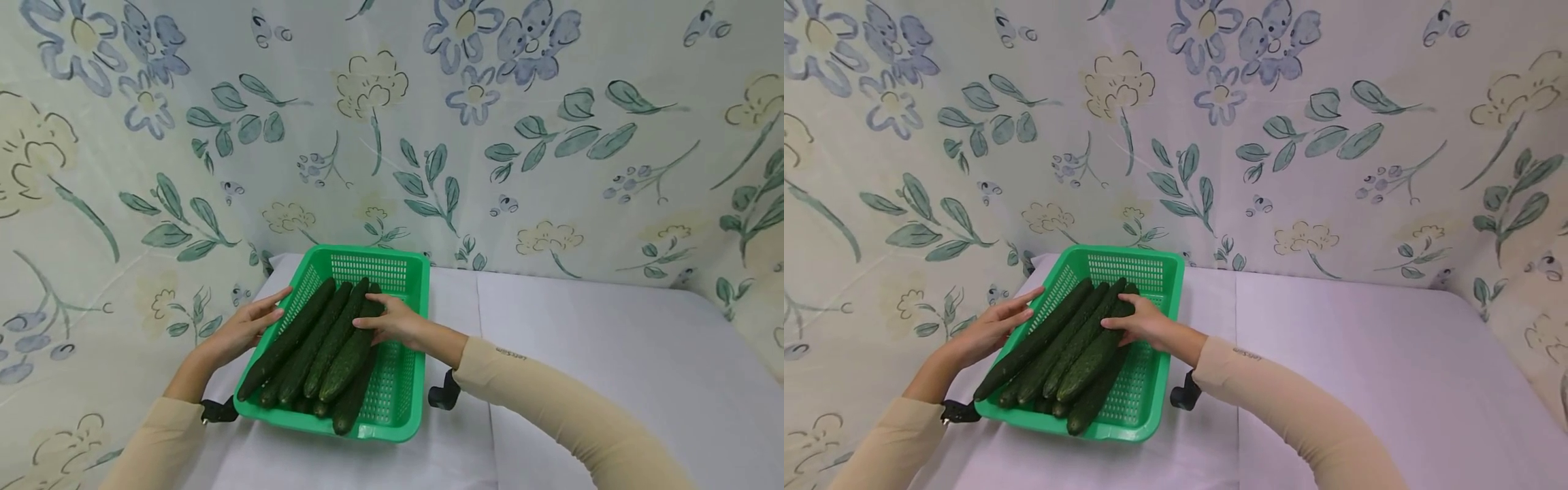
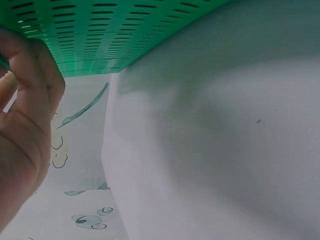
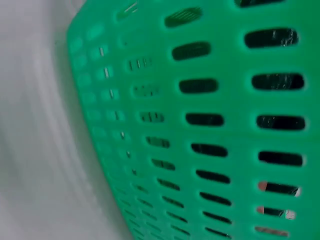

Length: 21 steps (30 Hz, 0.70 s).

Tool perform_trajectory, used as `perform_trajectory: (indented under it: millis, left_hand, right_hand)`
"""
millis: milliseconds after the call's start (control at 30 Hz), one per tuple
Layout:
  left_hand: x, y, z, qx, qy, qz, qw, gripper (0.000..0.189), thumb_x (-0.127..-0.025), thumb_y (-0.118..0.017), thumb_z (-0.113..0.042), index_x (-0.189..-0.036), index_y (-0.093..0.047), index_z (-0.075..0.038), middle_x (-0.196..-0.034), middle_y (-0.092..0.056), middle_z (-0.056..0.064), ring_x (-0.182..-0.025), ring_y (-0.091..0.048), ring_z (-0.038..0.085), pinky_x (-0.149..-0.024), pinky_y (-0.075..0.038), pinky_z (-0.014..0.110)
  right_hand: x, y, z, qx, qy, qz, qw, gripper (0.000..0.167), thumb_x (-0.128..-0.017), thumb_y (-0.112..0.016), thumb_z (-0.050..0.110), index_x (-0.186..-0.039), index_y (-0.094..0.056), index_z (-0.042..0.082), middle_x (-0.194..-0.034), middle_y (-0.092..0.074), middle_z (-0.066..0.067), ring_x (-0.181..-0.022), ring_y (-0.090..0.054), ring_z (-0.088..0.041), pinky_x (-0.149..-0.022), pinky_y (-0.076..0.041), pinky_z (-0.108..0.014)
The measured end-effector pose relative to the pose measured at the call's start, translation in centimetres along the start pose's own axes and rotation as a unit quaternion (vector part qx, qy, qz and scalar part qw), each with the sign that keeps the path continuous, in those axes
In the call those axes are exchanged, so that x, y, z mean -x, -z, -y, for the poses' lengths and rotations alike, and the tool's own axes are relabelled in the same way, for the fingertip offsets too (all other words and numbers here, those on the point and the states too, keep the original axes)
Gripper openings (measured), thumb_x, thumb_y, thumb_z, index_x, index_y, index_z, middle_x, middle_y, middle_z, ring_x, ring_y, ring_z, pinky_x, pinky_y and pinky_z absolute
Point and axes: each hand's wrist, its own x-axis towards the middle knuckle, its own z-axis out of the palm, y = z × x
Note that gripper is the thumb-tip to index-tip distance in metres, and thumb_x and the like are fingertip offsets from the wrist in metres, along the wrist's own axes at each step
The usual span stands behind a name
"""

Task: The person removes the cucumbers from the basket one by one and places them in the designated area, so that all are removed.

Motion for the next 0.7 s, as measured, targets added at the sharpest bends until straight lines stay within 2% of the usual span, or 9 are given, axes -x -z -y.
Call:
perform_trajectory:
  millis: [67,133,300,400,500,700]
  left_hand:
    - [0.02,0.00,0.02,0.010,0.000,0.004,0.9999,0.057,-0.110,-0.041,-0.025,-0.162,-0.018,-0.018,-0.146,-0.037,0.023,-0.093,-0.064,0.011,-0.075,-0.056,0.036]
    - [0.00,0.03,0.05,0.016,-0.002,0.007,0.9998,0.057,-0.110,-0.040,-0.024,-0.162,-0.017,-0.017,-0.155,-0.029,0.023,-0.104,-0.064,0.014,-0.079,-0.057,0.039]
    - [-0.04,0.02,0.20,0.013,-0.003,0.004,0.9999,0.057,-0.110,-0.041,-0.025,-0.162,-0.018,-0.019,-0.155,-0.031,0.023,-0.093,-0.064,0.013,-0.072,-0.056,0.035]
    - [-0.04,0.02,0.24,0.005,-0.004,0.003,1.0000,0.057,-0.110,-0.041,-0.026,-0.162,-0.019,-0.020,-0.158,-0.024,0.022,-0.078,-0.058,0.010,-0.066,-0.053,0.031]
    - [-0.06,0.06,0.28,-0.002,-0.007,0.004,1.0000,0.057,-0.110,-0.041,-0.025,-0.162,-0.019,-0.019,-0.161,-0.015,0.020,-0.072,-0.052,0.010,-0.061,-0.049,0.030]
    - [-0.01,0.11,0.22,-0.009,-0.010,0.000,0.9999,0.057,-0.110,-0.042,-0.026,-0.162,-0.020,-0.020,-0.159,-0.016,0.021,-0.062,-0.042,0.008,-0.055,-0.042,0.030]
  right_hand:
    - [0.02,0.00,-0.01,-0.008,-0.006,-0.007,0.9999,0.075,-0.095,-0.070,0.009,-0.158,-0.029,0.007,-0.104,-0.065,-0.021,-0.060,-0.063,-0.018,-0.076,-0.057,-0.042]
    - [0.13,-0.02,0.04,-0.015,-0.010,-0.014,0.9997,0.075,-0.095,-0.070,0.008,-0.157,-0.030,0.008,-0.105,-0.064,-0.021,-0.060,-0.063,-0.018,-0.076,-0.057,-0.042]
    - [0.32,0.02,0.13,-0.039,-0.016,-0.020,0.9989,0.075,-0.093,-0.071,0.005,-0.157,-0.032,0.007,-0.096,-0.061,-0.017,-0.061,-0.061,-0.017,-0.074,-0.058,-0.041]
    - [0.40,0.10,0.24,-0.059,-0.015,-0.019,0.9980,0.075,-0.092,-0.071,0.003,-0.156,-0.033,0.007,-0.087,-0.058,-0.013,-0.060,-0.058,-0.016,-0.074,-0.058,-0.042]
    - [0.51,0.09,0.41,-0.073,-0.010,-0.020,0.9971,0.075,-0.092,-0.071,0.001,-0.156,-0.033,0.007,-0.084,-0.056,-0.011,-0.061,-0.056,-0.016,-0.074,-0.058,-0.042]
    - [0.55,0.10,0.54,-0.084,-0.001,-0.020,0.9962,0.076,-0.091,-0.071,-0.001,-0.157,-0.033,0.008,-0.080,-0.056,-0.009,-0.062,-0.057,-0.015,-0.071,-0.058,-0.038]
